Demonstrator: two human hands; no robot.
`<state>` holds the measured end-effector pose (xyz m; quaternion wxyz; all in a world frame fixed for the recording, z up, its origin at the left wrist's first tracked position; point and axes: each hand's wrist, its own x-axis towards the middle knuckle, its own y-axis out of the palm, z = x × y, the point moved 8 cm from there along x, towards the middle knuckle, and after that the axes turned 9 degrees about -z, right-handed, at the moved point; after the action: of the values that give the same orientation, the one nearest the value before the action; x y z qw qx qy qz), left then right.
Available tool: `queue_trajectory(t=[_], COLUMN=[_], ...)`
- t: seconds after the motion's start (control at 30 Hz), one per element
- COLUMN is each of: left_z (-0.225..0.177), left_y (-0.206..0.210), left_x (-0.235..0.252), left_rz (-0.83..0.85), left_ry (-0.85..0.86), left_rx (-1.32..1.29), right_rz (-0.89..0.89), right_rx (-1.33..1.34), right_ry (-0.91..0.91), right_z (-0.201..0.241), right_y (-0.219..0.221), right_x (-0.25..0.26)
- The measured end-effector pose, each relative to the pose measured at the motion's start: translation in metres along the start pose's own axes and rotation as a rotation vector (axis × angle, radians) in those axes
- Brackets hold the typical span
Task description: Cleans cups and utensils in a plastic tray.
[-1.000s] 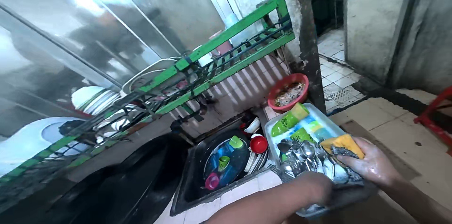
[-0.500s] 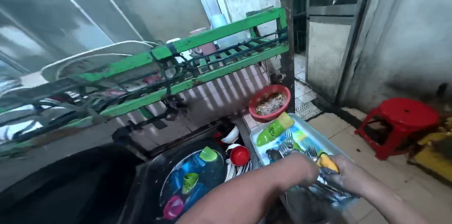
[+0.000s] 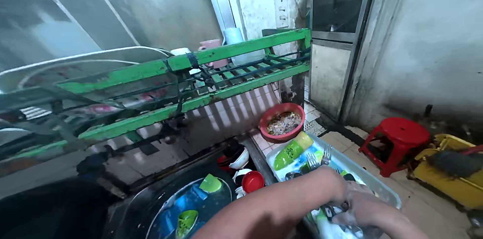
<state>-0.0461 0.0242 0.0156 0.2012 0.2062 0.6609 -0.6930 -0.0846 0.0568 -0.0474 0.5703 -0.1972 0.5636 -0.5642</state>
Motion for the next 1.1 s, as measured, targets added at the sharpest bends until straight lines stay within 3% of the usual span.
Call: queue_trajectory(t=[0.23, 0.3, 0.4, 0.5, 0.57, 0.6, 0.67, 0.73, 0.8, 0.83, 0.9, 1.0, 1.1], left_z=[-0.004, -0.001, 0.001, -0.003, -0.011, -0.012, 0.004, 0.046, 0.09, 0.101, 0.099, 0.077, 0.07], left_y=[-0.004, -0.001, 0.005, 0.005, -0.001, -0.004, -0.008, 0.004, 0.038, 0.055, 0.075, 0.072, 0.059], left_x=[-0.015, -0.012, -0.007, -0.017, -0.038, -0.052, -0.08, -0.103, -0.105, -0.1, -0.085, -0.063, -0.048], left_rz=[-0.057, -0.102, -0.334, -0.711, -0.877, -0.931, -1.083, -1.185, -1.053, -0.972, -0.854, -0.662, -0.67], left_ry=[0.043, 0.066, 0.146, 0.301, 0.44, 0.471, 0.372, 0.045, -0.322, -0.413, -0.44, -0.41, -0.431], left_rx=[-0.037, -0.056, -0.093, -0.061, -0.04, -0.046, -0.155, -0.368, -0.621, -0.714, -0.776, -0.732, -0.742], right_rz=[-0.165, -0.308, -0.366, -0.641, -0.259, -0.202, -0.422, -0.457, -0.414, -0.417, -0.412, -0.448, -0.481], right_rx=[0.101, 0.162, 0.207, 0.168, 0.132, 0.151, 0.313, 0.466, 0.505, 0.506, 0.51, 0.612, 0.778], right_ry=[0.133, 0.16, 0.135, -0.041, 0.076, 0.116, 0.082, 0.098, 0.123, 0.129, 0.153, 0.148, 0.093], right_z=[0.003, -0.005, -0.007, 0.004, 0.024, 0.025, -0.002, -0.026, -0.031, -0.03, -0.029, -0.029, -0.029], right_y=[0.01, 0.016, 0.018, 0.003, -0.019, -0.021, -0.003, 0.01, 0.011, 0.01, 0.006, -0.003, -0.012], right_x=[0.017, 0.019, 0.011, -0.004, -0.02, -0.021, -0.005, 0.01, 0.011, 0.009, 0.005, 0.002, 0.006])
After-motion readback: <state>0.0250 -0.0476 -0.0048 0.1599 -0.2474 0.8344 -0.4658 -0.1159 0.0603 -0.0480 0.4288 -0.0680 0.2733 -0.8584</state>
